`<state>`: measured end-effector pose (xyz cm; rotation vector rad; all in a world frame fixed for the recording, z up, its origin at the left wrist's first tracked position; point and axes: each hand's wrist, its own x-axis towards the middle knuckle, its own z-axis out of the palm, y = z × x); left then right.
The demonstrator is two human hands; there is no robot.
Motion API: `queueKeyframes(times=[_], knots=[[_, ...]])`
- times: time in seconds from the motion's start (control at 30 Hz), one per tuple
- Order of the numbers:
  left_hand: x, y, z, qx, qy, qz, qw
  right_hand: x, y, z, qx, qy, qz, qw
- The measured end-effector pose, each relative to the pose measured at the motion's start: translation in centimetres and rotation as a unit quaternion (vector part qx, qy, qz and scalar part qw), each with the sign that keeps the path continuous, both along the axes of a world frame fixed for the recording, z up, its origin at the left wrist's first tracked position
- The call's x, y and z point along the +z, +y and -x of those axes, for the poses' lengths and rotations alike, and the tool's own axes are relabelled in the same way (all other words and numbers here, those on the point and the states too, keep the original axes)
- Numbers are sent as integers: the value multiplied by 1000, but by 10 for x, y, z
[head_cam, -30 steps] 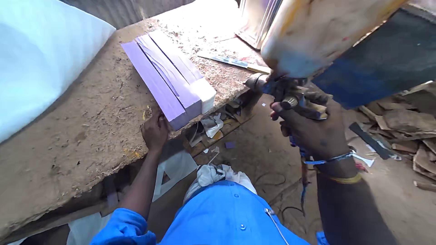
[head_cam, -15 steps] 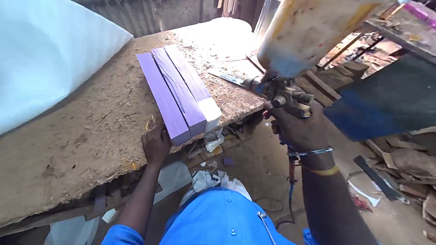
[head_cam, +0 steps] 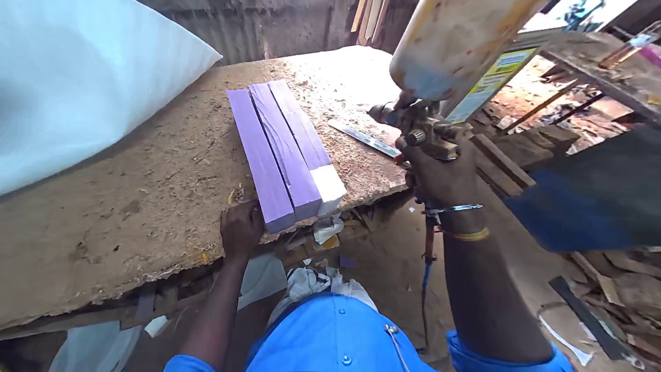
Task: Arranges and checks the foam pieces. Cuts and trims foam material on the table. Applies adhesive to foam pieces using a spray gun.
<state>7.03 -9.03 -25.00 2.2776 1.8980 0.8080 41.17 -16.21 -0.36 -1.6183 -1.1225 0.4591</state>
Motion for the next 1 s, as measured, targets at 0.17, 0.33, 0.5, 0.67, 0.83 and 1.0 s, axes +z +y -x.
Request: queueKeyframes(times=[0.17, 0.33, 0.5, 0.67, 0.83, 1.0], knots=[[0, 0, 0, 2, -6, 2, 1000, 6, 16, 7, 24, 5, -1, 1000], [1, -1, -1, 5, -9, 4, 1000, 4, 23, 13, 48, -9, -12, 999], [4, -1, -2, 10, -11, 16, 1000, 1, 19, 17, 53, -16, -5, 998], [3, -1, -2, 8, -9, 10, 1000, -3, 3, 19, 60, -2, 4, 998], [1, 0, -1, -1, -6, 17, 1000, -9, -19, 21, 29, 13, 28, 999], [5, -3, -2, -6, -7, 25, 1000, -13, -52, 21, 26, 30, 35, 999]])
